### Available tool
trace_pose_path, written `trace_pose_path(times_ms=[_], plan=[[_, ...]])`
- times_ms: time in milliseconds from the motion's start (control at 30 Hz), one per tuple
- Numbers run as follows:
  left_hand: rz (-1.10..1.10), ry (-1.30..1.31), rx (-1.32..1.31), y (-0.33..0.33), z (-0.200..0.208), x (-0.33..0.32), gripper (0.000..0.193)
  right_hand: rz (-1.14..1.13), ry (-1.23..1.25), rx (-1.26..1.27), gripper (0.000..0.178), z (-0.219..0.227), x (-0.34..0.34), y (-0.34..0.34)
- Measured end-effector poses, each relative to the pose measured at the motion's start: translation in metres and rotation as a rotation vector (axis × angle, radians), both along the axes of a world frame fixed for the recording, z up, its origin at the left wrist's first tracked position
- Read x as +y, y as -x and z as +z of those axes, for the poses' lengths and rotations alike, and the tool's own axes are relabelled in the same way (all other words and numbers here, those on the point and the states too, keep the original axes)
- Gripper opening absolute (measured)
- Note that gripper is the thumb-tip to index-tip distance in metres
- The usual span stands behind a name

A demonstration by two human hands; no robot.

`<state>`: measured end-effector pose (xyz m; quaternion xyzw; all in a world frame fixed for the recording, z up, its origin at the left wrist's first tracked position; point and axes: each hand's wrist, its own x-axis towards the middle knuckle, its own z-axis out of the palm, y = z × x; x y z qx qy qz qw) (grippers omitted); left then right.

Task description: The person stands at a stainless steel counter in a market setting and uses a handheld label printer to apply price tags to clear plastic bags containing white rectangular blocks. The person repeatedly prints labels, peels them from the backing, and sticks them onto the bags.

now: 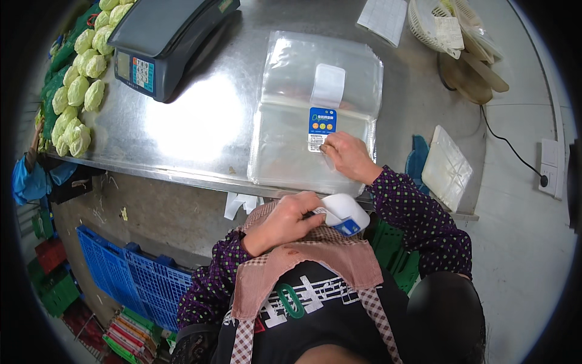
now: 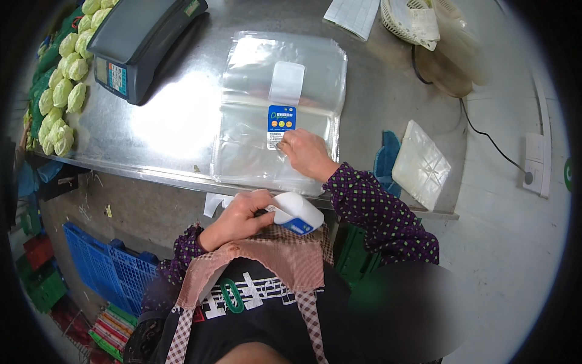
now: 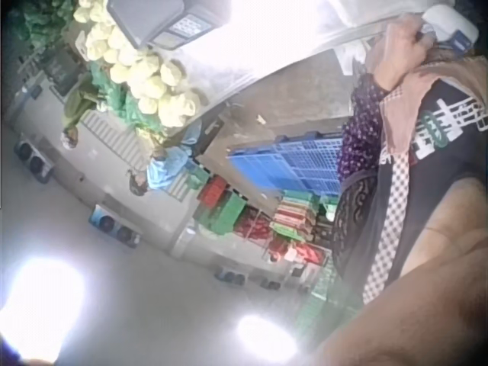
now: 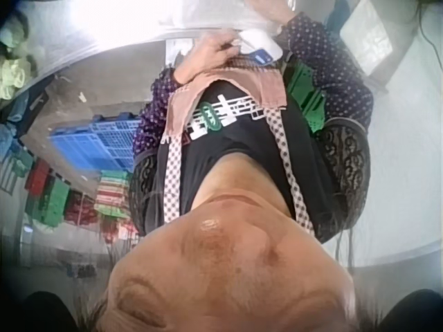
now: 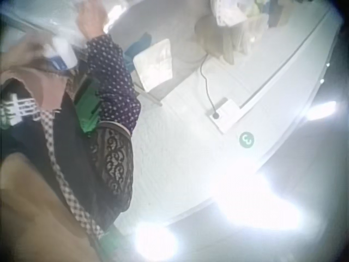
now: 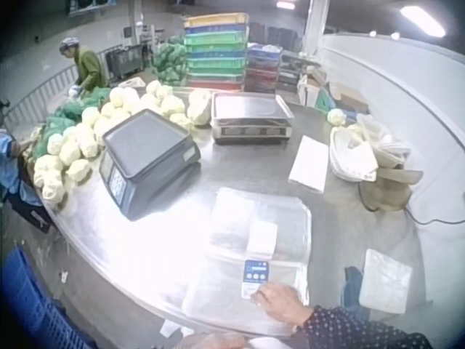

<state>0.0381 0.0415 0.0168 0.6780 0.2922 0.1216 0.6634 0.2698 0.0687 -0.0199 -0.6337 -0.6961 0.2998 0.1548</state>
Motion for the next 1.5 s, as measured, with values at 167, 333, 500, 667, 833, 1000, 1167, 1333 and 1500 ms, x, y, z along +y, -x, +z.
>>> trace_pose_path(times_ms=[167,333,500,667,833,1000,1167,1333,1500], plan=[[0.38,-0.313,0.05,-0.01,-0.056,0.014,0.016,-0.173,0.066,0.061,0.025,0.007,0.017,-0.012],[0.476,-0.013,0.158,-0.012,-0.034,0.017,0.022,-0.099,-0.045,0.063,0.03,0.069,0.05,-0.048],[0.5,0.225,0.269,-0.011,-0.024,0.022,0.025,-0.066,0.358,0.426,0.039,0.06,0.006,-0.007],[0.54,-0.158,0.046,-0.013,-0.03,0.024,0.019,-0.134,0.242,0.572,0.026,0.053,-0.005,0.007],[0.327,-0.029,-0.088,-0.012,-0.019,0.033,0.016,-0.053,0.141,0.457,0.024,0.055,-0.014,0.016],[0.612,-0.031,0.113,-0.013,-0.03,0.013,0.034,0.017,-0.152,0.293,0.019,0.047,-0.027,0.023],[0.664,-0.249,-0.166,-0.026,-0.029,0.011,0.019,-0.009,-0.105,0.384,0.019,0.049,-0.03,0.027],[0.424,0.097,0.056,-0.011,-0.023,0.016,0.013,-0.015,-0.093,0.4,0.018,0.046,-0.036,0.026],[0.548,0.302,0.231,-0.012,-0.01,0.0,0.024,0.035,-0.34,0.238,0.017,0.052,-0.02,0.01]])
